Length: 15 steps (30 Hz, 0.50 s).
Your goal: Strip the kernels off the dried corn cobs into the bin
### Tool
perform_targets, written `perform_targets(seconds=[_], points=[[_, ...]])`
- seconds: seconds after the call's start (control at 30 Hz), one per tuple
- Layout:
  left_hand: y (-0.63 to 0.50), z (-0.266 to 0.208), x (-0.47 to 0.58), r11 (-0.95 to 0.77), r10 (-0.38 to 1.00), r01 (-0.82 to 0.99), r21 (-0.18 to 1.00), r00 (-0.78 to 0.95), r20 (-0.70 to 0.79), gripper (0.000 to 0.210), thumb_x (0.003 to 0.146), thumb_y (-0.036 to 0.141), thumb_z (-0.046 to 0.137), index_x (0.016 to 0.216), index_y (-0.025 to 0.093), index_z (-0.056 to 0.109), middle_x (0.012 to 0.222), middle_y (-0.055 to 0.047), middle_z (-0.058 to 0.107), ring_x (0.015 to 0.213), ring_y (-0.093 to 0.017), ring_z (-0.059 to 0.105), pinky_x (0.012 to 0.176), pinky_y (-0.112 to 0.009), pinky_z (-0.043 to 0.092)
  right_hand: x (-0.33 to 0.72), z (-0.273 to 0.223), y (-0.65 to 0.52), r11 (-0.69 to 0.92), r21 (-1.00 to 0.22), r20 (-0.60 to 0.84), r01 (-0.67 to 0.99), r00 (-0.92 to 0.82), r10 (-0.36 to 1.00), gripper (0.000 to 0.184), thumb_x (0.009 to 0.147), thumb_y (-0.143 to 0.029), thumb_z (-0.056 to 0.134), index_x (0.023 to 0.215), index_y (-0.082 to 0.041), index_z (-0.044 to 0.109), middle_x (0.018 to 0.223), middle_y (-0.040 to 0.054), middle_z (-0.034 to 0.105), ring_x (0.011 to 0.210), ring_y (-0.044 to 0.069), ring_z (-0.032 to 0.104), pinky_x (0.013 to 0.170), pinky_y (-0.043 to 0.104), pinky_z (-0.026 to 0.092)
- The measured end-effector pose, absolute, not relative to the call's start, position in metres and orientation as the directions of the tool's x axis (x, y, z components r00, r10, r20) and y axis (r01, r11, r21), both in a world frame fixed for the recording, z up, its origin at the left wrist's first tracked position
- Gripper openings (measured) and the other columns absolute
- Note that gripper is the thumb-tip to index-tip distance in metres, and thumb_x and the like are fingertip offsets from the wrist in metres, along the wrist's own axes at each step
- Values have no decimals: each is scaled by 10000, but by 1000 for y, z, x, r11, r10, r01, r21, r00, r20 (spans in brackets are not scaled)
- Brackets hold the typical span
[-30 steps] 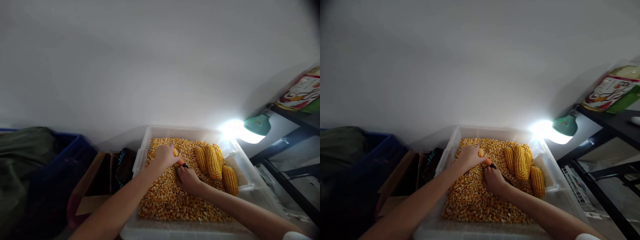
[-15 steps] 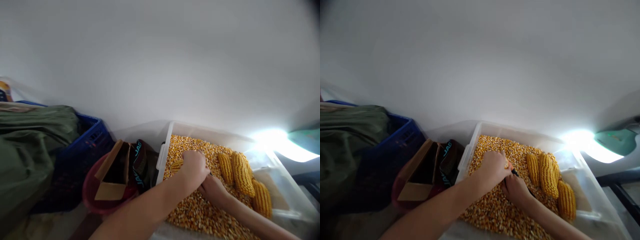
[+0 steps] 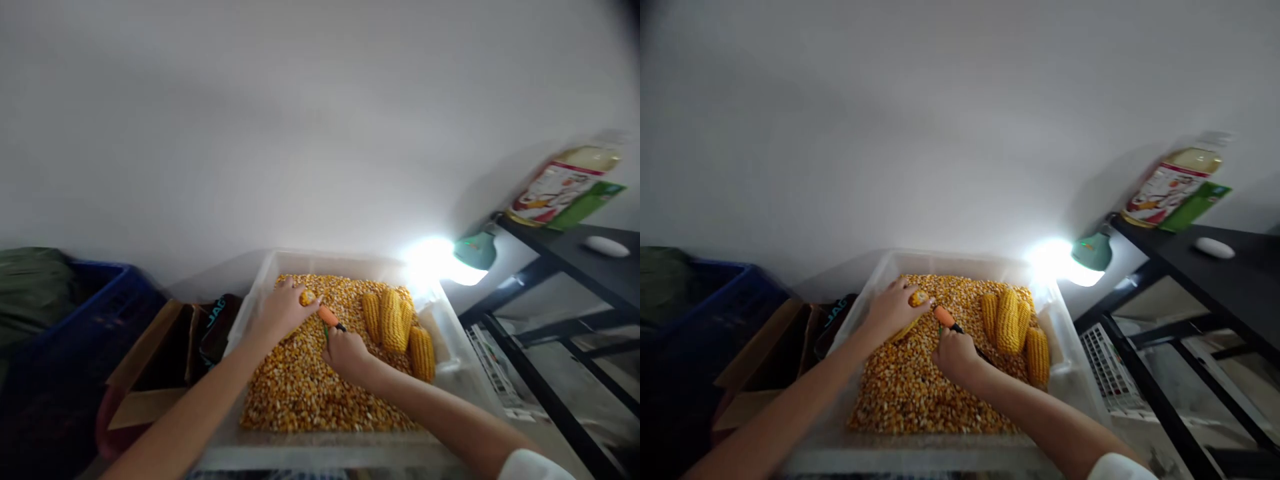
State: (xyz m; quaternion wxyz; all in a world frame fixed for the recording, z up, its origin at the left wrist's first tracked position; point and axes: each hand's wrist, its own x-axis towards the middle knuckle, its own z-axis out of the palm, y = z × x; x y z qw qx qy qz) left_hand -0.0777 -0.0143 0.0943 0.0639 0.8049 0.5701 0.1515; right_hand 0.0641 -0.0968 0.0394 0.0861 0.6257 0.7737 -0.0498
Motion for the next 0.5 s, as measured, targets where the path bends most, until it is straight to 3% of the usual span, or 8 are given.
perform_targets(seconds=[0.1, 0.23, 0.4, 0.5], points=[[-11, 84, -71, -308, 952, 851, 426, 275, 139, 486, 708, 560, 456, 998, 186, 571, 1073, -85, 557, 994, -234, 517, 835, -303, 386, 73, 60, -94, 222, 5, -182, 975, -218, 959, 357, 866, -302, 304, 940, -95, 585, 823, 170, 608, 735, 226, 628, 565, 312, 496], [-16, 66, -60, -91, 995, 721, 687, 39, 91, 540, 665, 539, 519, 1051, 162, 515, 990, -61, 604, 919, -202, 552, 789, -279, 415, 92, 84, -88, 210, 3, -79, 978, -209, 975, 374, 902, -289, 255, 1013, -123, 570, 941, 167, 603, 809, 210, 625, 600, 300, 498], [-24, 68, -51, -87, 948, 696, 712, -162, 274, 387, 697, 501, 469, 909, 182, 529, 883, -26, 609, 816, -158, 565, 736, -249, 434, 117, 97, -70, 269, -32, -32, 963, -270, 962, 356, 900, -234, 277, 1082, -108, 556, 1005, 194, 593, 869, 229, 612, 643, 330, 496], [-23, 77, -45, 5, 935, 735, 678, -244, 258, 407, 784, 463, 290, 938, 162, 516, 894, -51, 604, 816, -152, 569, 687, -239, 450, 124, 98, -46, 353, -74, -49, 933, -357, 933, 305, 869, -201, 351, 1008, -122, 610, 981, 164, 621, 888, 231, 607, 664, 338, 495]])
